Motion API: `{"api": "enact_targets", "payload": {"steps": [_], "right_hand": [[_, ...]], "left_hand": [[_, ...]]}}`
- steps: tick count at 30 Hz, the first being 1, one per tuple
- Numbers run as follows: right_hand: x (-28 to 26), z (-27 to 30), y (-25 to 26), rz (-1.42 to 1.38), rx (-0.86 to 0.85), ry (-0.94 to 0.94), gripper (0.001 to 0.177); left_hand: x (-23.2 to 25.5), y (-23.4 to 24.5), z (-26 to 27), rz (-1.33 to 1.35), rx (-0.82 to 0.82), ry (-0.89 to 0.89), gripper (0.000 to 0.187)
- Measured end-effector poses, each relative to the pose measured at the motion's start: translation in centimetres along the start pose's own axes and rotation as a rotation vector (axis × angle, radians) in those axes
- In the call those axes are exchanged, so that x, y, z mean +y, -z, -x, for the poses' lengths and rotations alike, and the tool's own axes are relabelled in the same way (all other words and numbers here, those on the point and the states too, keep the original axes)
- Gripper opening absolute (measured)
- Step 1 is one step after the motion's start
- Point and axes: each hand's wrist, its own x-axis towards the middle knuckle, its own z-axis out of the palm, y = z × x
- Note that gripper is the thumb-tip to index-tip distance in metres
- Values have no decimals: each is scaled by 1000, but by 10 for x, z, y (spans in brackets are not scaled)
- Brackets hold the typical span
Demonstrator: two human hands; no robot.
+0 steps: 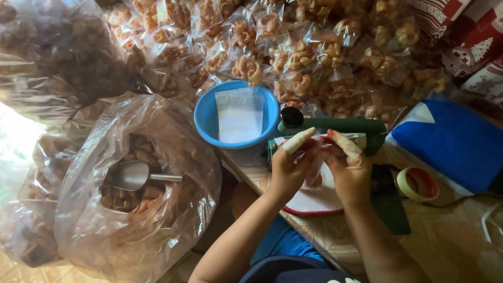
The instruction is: Manual packaging of snacks by scooping them into small bags and sealing them with a bag sealer.
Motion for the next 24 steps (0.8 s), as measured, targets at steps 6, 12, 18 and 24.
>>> {"api": "enact_targets", "payload": {"steps": [6, 12, 18, 24], "right_hand": [[-12, -9, 8, 14, 6, -5, 43], [-9, -15, 14, 9, -92, 99, 50], [-38, -46, -4, 326, -230, 460, 34], [-54, -93, -69, 561, -687, 705, 19]], "left_hand": [[9, 2, -9, -4, -4, 29, 42], [27, 9, -13, -38, -6, 22, 42], [11, 65, -12, 58, 306, 131, 37], [9, 103, -6, 55, 484, 208, 37]]}}
